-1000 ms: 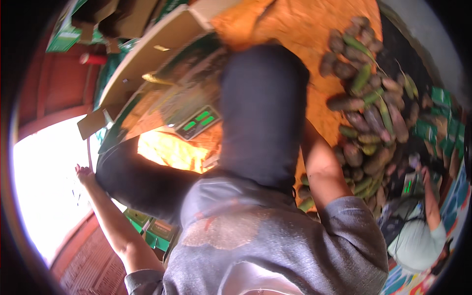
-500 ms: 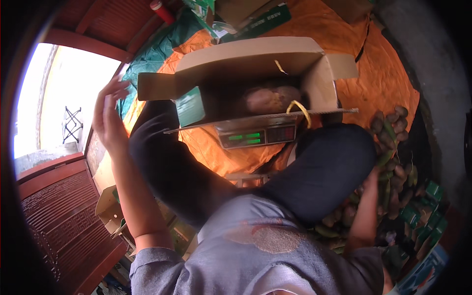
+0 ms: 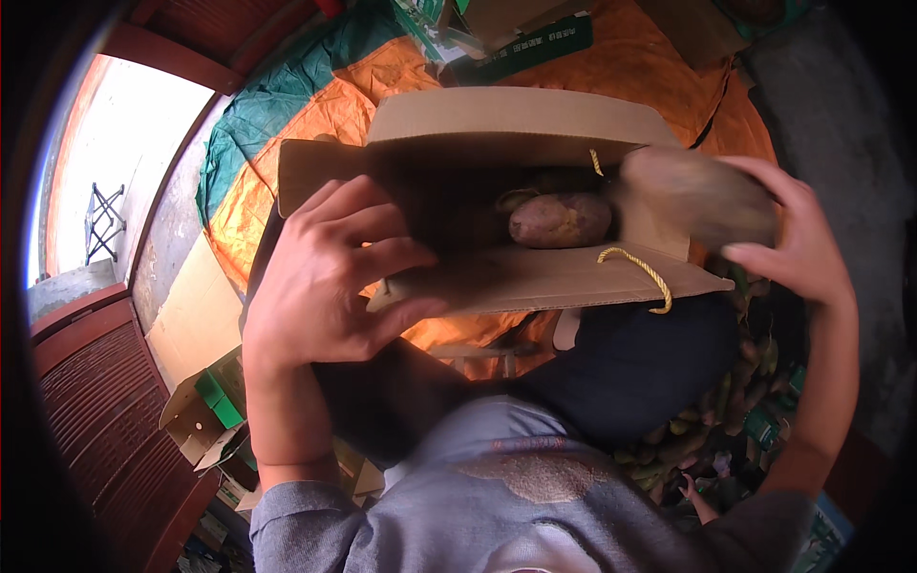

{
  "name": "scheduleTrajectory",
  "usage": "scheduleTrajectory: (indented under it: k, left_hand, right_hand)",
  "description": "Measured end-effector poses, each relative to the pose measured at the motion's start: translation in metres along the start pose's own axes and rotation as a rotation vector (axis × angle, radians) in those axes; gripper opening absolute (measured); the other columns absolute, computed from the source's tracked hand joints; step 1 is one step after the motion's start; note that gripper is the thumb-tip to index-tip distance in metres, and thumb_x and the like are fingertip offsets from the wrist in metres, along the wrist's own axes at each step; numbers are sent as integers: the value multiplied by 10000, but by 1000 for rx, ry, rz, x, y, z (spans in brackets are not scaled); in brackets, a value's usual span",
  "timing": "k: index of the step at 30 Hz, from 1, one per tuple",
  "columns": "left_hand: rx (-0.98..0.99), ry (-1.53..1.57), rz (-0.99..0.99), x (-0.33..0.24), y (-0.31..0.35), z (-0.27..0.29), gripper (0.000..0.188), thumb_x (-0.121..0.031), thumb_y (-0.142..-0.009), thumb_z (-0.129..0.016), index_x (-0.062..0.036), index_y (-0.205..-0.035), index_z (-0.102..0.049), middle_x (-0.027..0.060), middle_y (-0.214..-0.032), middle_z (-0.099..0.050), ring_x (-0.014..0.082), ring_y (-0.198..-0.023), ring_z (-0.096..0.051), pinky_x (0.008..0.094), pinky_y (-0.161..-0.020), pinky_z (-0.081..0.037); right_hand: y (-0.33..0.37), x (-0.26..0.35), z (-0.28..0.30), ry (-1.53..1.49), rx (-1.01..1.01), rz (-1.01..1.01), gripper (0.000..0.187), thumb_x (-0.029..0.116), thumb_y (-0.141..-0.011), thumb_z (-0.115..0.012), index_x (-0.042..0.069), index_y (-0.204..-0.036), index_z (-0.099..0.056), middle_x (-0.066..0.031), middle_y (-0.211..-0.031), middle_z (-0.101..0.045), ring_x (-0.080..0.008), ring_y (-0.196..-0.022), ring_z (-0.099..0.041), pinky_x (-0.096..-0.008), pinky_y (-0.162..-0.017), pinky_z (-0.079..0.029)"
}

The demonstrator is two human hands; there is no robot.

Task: Weigh and pack sweet potatoes into boxes for shipping.

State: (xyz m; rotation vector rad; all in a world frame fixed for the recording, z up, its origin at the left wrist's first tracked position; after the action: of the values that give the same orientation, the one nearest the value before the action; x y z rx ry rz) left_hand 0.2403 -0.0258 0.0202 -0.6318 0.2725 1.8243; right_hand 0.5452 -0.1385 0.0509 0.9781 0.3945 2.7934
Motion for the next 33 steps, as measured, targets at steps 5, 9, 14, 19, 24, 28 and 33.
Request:
scheduleTrajectory:
  k: [5, 9, 14, 19, 24, 28, 33]
  left_hand:
    - [-63, 23, -41, 11, 17, 5, 418, -457, -642, -869, -90, -805, -751, 35, -739, -571, 267, -776, -540, 408, -712, -423]
    - [-73, 94, -114, 3, 11, 4, 325, -383, -645, -875, -103, -737, -740, 19, -721, -568, 260, -778, -550, 418, -722, -425]
    - [-76, 119, -149, -7, 19, -3, 263, -324, -652, -869, -105, -716, -738, 12, -713, -574, 257, -775, -550, 422, -748, -422]
    - [-7, 109, -146, -16, 1, -14, 267, -288, -655, -865, -67, -723, -732, 52, -727, -596, 290, -823, -574, 448, -833, -443]
    - [-46, -88, 36, -5, 19, -13, 210, -168, -762, -808, 9, -848, -736, 153, -990, -692, 351, -1154, -594, 489, -1090, -377]
    - [-266, -85, -50, 24, 38, 6, 175, -51, -968, -631, 66, -1059, -724, 134, -1057, -696, 305, -1169, -598, 455, -1043, -434]
    - [-717, -277, 532, 43, 68, 33, 342, -351, -1038, -594, -79, -1135, -777, 24, -1003, -741, 111, -906, -648, 278, -832, -508]
  right_hand:
    - [-103, 61, -126, 394, 329, 260, 626, 379, -695, -734, -34, -1157, -648, -225, -1049, -712, -380, -1023, -677, -464, -909, -525]
    - [-114, 61, -155, 369, 255, 199, 564, 361, -768, -782, -60, -1116, -644, -234, -1063, -709, -397, -1029, -674, -479, -913, -524]
    - [-53, 40, -69, 16, -110, 112, 388, 228, -866, -766, -12, -1162, -693, -187, -1057, -730, -285, -1003, -714, -375, -858, -564]
    - [136, -121, 34, -243, -762, -251, 331, 131, -983, -665, -36, -1267, -636, -133, -1199, -703, -185, -1119, -664, -308, -997, -508]
    - [322, -312, -75, -58, -679, -702, 343, 235, -979, -688, 2, -1229, -661, -160, -1134, -734, -212, -1041, -705, -329, -907, -546]
    - [423, -410, -258, -249, -489, -858, 371, 245, -939, -676, 22, -1235, -667, -189, -1178, -718, -335, -1101, -688, -398, -938, -526]
    - [490, -424, -417, -243, -197, -1076, 369, 209, -878, -731, 16, -1188, -678, -196, -1046, -730, -315, -1004, -713, -390, -866, -554]
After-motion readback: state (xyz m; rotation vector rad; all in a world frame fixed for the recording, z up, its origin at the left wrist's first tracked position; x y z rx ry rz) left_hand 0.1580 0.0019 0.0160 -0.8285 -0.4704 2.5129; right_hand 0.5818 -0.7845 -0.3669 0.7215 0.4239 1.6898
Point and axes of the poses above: each hand's wrist, its own y-axis away from the middle knuckle, its own z-axis out of the back of the hand, x = y × z, the point moved 9 cm from there along -y, towards the middle knuckle
